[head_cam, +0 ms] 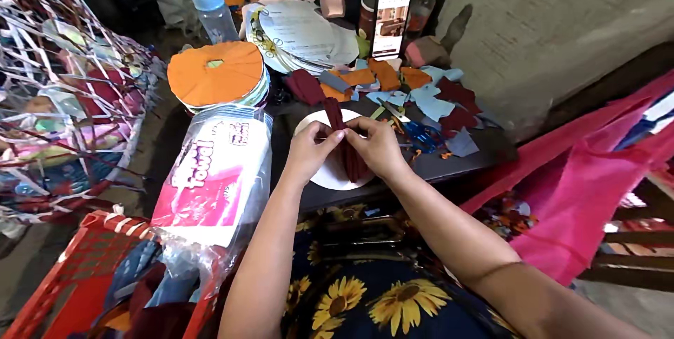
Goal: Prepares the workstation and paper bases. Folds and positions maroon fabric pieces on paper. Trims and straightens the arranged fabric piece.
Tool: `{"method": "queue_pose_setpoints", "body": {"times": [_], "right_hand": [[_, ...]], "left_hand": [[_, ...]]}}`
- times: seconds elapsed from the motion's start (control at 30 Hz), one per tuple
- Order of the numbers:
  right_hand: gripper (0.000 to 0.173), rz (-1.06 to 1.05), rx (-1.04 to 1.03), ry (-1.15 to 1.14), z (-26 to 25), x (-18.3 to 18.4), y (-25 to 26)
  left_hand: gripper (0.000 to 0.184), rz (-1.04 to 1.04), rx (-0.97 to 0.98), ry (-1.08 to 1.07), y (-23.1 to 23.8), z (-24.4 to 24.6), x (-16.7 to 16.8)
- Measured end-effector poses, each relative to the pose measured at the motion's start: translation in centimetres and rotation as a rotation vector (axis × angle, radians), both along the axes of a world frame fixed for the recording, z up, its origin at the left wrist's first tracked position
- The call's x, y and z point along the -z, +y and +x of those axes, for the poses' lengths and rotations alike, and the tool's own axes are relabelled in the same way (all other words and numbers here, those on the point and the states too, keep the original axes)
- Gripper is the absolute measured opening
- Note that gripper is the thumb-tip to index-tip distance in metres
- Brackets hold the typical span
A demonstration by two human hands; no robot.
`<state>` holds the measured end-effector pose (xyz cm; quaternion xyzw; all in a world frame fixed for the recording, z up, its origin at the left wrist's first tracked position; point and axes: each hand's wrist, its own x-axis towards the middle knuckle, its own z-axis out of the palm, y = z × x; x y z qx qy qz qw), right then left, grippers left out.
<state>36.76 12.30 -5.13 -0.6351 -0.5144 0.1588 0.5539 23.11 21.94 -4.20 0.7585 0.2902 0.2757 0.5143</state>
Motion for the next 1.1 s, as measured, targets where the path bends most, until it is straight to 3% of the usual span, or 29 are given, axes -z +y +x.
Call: {"method": "queue_pose_setpoints", "body": {"times": [0.17, 0.3, 0.47, 0.7, 0.87, 1.1], "right_hand": [[0.014, -0.004, 0.02, 0.028, 0.5, 0.2, 0.2], [0.016, 0.047, 0.055, 0.201, 0.8, 0.2, 0.2], [0.019, 0.224, 0.168, 0.344, 1.6, 0.0, 0.0], [0.015, 0.524, 0.092, 0.266, -0.5, -3.6, -0.3], [0.022, 0.535, 0.099, 0.387, -0.8, -6.1, -0.8], [0.027, 0.408, 0.021, 0.494, -2.7, -7.3, -1.2]], "left_hand": [[0.017, -0.023, -0.012, -0.021, 0.2, 0.1, 0.2], [0.021, -0.2, -0.02, -0.115, 0.4, 0.1, 0.4], [0.023, -0.289, -0.074, -0.111, 0.6, 0.3, 0.4], [0.058, -0.299, -0.007, -0.133, 0.8, 0.1, -0.3], [0.042, -0.335, -0.02, -0.218, 0.8, 0.3, -0.5], [0.03, -0.191, 0.0, -0.252, 0.8, 0.1, -0.7]]}}
